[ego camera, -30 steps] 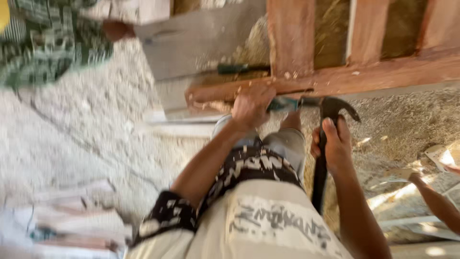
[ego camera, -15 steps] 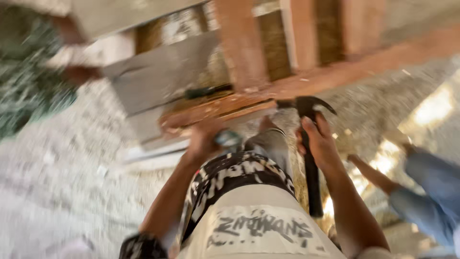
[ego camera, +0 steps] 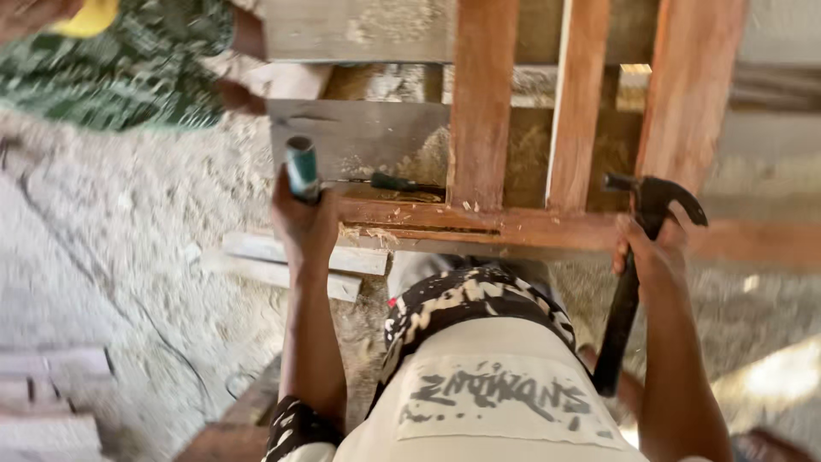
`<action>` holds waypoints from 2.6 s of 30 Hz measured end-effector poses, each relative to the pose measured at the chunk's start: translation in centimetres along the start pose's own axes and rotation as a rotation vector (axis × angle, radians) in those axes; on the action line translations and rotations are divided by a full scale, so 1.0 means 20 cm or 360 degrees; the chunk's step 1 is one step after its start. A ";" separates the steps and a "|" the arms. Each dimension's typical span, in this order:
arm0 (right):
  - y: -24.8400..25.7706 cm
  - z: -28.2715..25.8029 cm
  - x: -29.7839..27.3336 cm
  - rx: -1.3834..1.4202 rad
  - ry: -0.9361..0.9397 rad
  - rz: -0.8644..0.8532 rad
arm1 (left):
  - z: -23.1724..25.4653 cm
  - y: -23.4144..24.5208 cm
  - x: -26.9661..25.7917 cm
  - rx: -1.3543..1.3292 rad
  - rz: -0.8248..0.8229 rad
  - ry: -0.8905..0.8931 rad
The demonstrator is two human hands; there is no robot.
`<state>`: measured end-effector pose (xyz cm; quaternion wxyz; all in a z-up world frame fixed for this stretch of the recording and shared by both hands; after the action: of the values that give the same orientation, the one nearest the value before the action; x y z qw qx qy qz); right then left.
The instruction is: The person uses a chisel and hammer to carve a rectangular recess into a wooden frame. They repeatedly strike the chisel to remove wood chips and clear debris from the groove.
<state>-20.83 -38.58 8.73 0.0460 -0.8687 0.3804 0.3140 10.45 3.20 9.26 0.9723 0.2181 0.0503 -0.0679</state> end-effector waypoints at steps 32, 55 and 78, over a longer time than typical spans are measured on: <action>-0.05 0.28 0.73 -0.1049 -0.0284 -0.0817 | -0.53 -0.25 -0.39 0.0291 0.1104 0.0530; -0.26 -0.14 0.50 -0.1303 0.0227 -0.0812 | -0.34 -0.43 -0.46 0.0489 0.0855 0.0440; -0.03 0.11 0.59 -0.0867 -0.0379 -0.1077 | -0.67 -0.62 -0.69 -0.0132 0.1396 0.0399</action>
<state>-15.46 -44.99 0.04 -0.0410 -0.8824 -0.0296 0.4678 -6.07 -0.59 -6.24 0.9034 0.1863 0.0733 0.3792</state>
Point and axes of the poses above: each hand's wrist, its own x-axis towards the middle knuckle, its own y-axis out of the back of the hand, z = x × y, the point moved 5 cm from there along x, towards the middle knuckle, and after that the axes turned 4 degrees about -y, right-handed, at the moved point
